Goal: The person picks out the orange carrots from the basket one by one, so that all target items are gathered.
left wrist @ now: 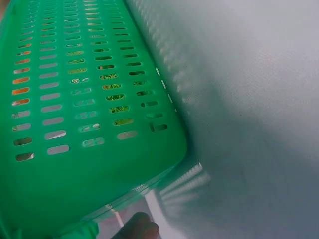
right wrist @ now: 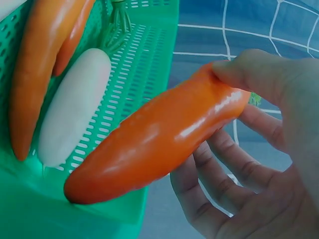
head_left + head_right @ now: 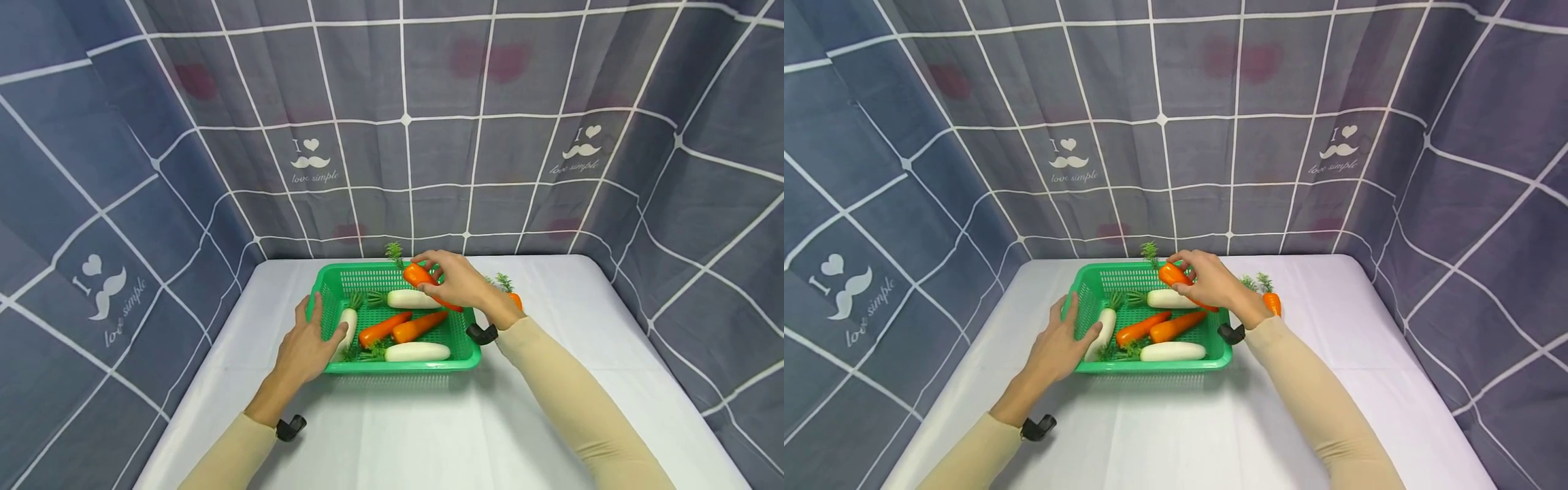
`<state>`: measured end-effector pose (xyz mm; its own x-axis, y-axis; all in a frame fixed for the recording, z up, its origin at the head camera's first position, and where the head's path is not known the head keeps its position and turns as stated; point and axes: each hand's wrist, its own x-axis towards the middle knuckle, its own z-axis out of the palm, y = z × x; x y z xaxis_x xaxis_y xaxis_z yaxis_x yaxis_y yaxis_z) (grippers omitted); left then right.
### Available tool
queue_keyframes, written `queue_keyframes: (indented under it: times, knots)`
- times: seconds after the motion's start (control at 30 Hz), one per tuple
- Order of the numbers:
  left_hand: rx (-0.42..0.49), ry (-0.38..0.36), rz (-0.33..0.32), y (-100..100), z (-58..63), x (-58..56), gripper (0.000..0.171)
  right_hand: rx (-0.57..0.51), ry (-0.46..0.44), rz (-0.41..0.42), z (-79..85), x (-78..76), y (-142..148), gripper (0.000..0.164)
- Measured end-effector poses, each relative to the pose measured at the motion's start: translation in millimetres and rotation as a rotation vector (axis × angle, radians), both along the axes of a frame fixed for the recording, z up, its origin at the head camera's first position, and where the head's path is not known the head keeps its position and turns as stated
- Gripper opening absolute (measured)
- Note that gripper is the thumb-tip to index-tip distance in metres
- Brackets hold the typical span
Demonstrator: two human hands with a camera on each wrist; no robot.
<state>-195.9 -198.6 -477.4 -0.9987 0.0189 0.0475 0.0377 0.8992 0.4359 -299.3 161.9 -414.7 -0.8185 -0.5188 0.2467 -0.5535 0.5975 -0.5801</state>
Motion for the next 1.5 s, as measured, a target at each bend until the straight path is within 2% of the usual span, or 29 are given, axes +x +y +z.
queue_keyframes:
  times: [0.3,0.47,0.87,1.17,1.33,1.5]
  knots:
    - [-0.003,-0.007,0.000,-4,1.3,-1.5,0.103,-0.031,0.005,-0.053,13.3,-1.2,14,0.053]
    - [-0.002,-0.008,0.000,-5,-0.2,-1.7,0.104,-0.031,-0.001,-0.085,15.2,-1.8,26,0.053]
    - [0.007,-0.007,-0.002,-5,-4.3,-1.1,0.104,-0.012,0.002,-0.150,3.7,1.3,65,0.053]
    - [0.000,0.024,-0.007,-6,-4.8,-1.5,0.104,-0.002,-0.026,-0.224,-7.2,4.1,97,0.050]
    - [0.016,0.041,-0.026,-6,-4.3,-0.2,0.104,0.003,-0.041,-0.250,-12.7,3.5,112,0.053]
    - [0.047,0.013,-0.057,-6,-2.3,-0.5,0.109,0.015,-0.065,-0.299,-17.7,5.6,125,0.055]
